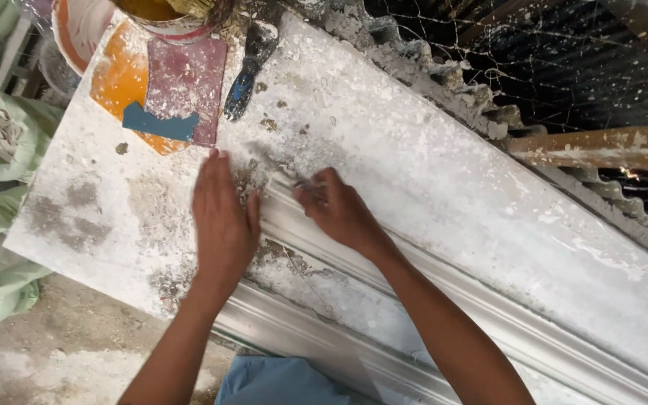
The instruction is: Using a hand scraper to clean and smooth the edges of plaster moldings on a workshop floor.
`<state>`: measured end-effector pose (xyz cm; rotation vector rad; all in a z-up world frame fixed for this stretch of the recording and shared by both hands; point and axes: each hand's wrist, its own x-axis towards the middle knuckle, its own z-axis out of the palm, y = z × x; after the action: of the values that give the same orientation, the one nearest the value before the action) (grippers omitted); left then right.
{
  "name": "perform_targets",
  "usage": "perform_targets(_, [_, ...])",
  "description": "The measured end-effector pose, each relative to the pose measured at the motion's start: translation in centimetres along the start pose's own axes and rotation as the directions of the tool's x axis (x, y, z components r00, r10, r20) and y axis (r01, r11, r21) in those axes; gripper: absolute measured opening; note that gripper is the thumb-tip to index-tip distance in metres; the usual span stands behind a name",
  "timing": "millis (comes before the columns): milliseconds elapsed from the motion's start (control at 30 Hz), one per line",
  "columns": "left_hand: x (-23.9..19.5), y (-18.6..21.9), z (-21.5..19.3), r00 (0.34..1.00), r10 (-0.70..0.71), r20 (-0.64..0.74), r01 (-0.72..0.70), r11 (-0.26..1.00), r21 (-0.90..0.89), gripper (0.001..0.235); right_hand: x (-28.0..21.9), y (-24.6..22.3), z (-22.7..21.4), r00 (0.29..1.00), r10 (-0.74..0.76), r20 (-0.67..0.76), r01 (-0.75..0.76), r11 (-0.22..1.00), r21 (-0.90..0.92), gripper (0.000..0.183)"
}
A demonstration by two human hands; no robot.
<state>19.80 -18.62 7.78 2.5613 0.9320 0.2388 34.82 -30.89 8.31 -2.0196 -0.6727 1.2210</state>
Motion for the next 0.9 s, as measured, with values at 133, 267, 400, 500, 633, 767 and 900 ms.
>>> perform_targets(133, [0.2, 4.6, -1.5, 0.848, -0.236, 0.474, 0.5, 0.65, -0.572, 0.079, -2.0, 2.8, 2.2, 0.998, 0.028, -0.059, 0.003, 0.886, 0.464, 0.041])
perform_targets(267, [-0.7, 5.7, 2.5, 0.677, -0.17, 0.716, 0.723, 0.331, -0.606, 0.049, -5.5, 3.6, 4.7, 0.989, 0.097, -0.11, -0.001, 0.755, 0.656, 0.048])
perform_targets(400, [0.4, 6.0, 3.3, 0.784, 0.061, 0.618, 0.462, 0.608, -0.646, 0.038, -10.1, 3.7, 4.8, 0.996, 0.052, -0.074, 0.016, 0.7, 0.713, 0.076])
perform_targets(500, [1.5, 5.2, 2.6, 0.732, 0.367, 0.574, -0.104, 0.893, -0.439, 0.047, -12.5, 12.8, 7.3, 0.937, 0.223, -0.268, -0.042, 0.835, 0.549, 0.049])
perform_targets(633, [2.7, 2.4, 5.4, 0.507, 0.623, 0.595, -0.691, 0.707, -0.151, 0.045, -18.4, 23.3, 8.3, 0.81, 0.303, -0.502, -0.061, 0.895, 0.442, 0.039])
perform_targets(767, [4.0, 1.9, 6.3, 0.272, 0.721, 0.637, -0.957, 0.273, 0.099, 0.059, -23.3, 28.9, 7.2, 0.496, -0.209, -0.843, -0.171, 0.928, -0.331, 0.043])
perform_targets(900, [4.9, -0.7, 9.2, 0.166, 0.822, 0.544, -0.979, 0.07, 0.193, 0.052, -25.2, 32.9, 6.6, 0.391, -0.108, -0.914, -0.459, 0.838, -0.295, 0.061])
